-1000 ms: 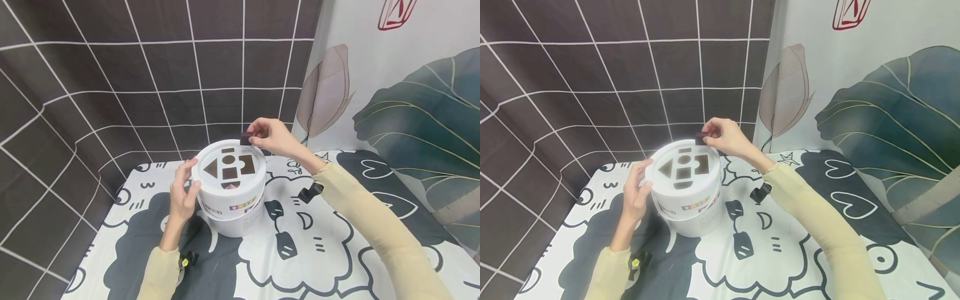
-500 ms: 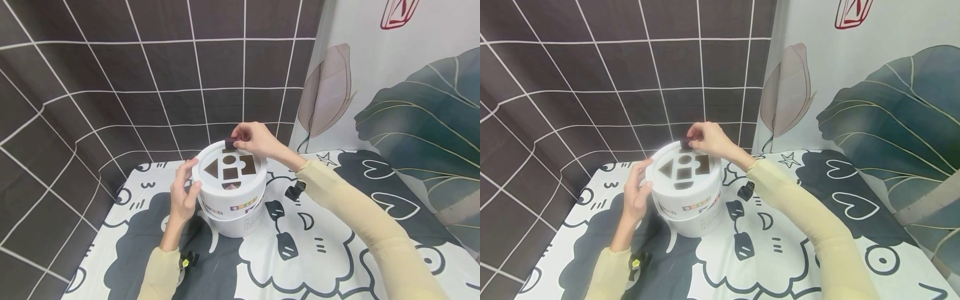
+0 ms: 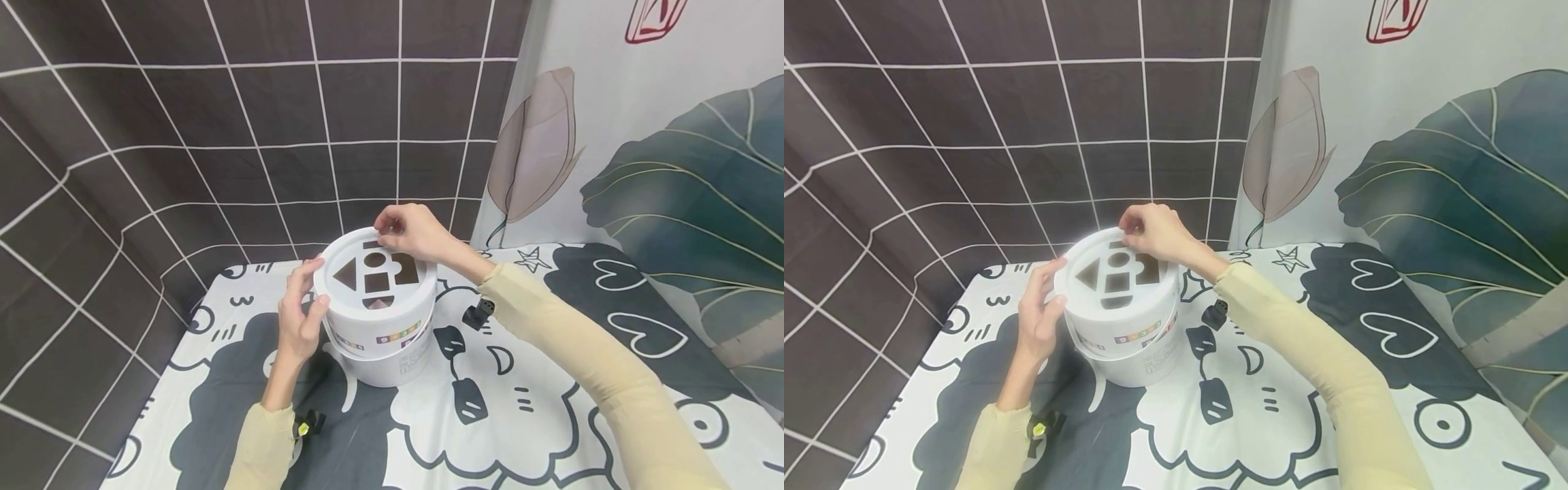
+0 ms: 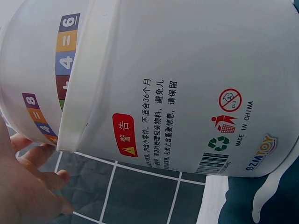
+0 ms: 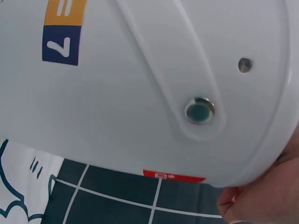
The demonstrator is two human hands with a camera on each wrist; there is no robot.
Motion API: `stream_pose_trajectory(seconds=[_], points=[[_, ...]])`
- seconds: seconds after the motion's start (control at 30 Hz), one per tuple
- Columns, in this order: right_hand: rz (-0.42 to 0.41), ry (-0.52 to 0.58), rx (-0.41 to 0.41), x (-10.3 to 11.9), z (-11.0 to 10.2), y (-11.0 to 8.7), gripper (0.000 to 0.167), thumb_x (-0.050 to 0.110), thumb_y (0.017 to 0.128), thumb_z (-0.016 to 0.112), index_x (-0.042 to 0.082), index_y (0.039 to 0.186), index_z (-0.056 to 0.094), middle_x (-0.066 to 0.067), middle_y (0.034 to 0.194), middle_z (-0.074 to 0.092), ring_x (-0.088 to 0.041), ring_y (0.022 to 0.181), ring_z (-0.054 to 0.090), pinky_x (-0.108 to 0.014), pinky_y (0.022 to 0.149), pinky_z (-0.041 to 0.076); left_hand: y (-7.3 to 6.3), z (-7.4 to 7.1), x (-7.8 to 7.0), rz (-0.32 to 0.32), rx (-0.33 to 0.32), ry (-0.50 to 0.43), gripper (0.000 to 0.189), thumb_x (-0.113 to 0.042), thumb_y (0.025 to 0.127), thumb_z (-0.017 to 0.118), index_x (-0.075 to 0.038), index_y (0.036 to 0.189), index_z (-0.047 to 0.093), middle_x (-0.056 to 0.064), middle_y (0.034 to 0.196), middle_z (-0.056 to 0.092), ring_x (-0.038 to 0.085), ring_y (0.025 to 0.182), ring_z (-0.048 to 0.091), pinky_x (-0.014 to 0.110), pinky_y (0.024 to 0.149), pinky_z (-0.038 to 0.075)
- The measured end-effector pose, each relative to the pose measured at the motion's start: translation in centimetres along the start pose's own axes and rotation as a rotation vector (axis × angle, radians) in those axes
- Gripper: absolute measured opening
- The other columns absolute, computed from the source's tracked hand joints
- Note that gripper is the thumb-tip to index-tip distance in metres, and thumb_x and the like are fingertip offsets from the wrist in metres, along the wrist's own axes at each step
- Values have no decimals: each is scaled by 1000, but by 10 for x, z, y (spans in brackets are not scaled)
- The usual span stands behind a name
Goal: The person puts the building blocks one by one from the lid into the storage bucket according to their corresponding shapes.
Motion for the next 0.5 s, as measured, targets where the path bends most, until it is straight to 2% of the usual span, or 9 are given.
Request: stream_pose_trajectory(seconds=[0.13, 0.27, 0.43, 0.5], points=[[15, -9, -32, -5, -9, -10, 17, 8, 87, 70, 2, 103, 72, -6, 89, 70, -19, 79, 62, -32, 75, 48, 0, 1, 1, 3, 4, -3, 56, -19, 79, 50, 4, 130, 58, 24, 134, 59, 43, 132, 48, 56, 113, 26], [39, 9, -85, -15, -23, -28, 17, 11, 90, 68, 3, 104, 71, -5, 89, 69, -18, 78, 63, -31, 72, 49, -1, 1, 3, -11, 10, 1, 56, -21, 80, 50, 4, 130, 57, 23, 136, 58, 42, 132, 48, 55, 112, 30], [81, 24, -151, -34, -45, -64, 19, 11, 90, 66, 2, 106, 71, -5, 89, 69, -18, 79, 60, -28, 64, 46, -1, -2, 4, -12, 20, 10, 56, -19, 81, 51, 4, 131, 57, 23, 136, 57, 42, 132, 48, 51, 112, 32], [110, 17, -167, -43, -52, -81, 18, 11, 91, 65, 2, 106, 70, -6, 91, 69, -19, 80, 60, -26, 64, 45, -1, -5, 3, -11, 30, 13, 55, -18, 82, 52, 4, 132, 57, 23, 137, 56, 43, 130, 49, 43, 112, 34]])
Point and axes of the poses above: each hand's wrist, its own y-axis towards the middle knuckle, its own z-axis out of the palm, x = y × z, the point moved 3 cm from there along y, towards the middle knuckle
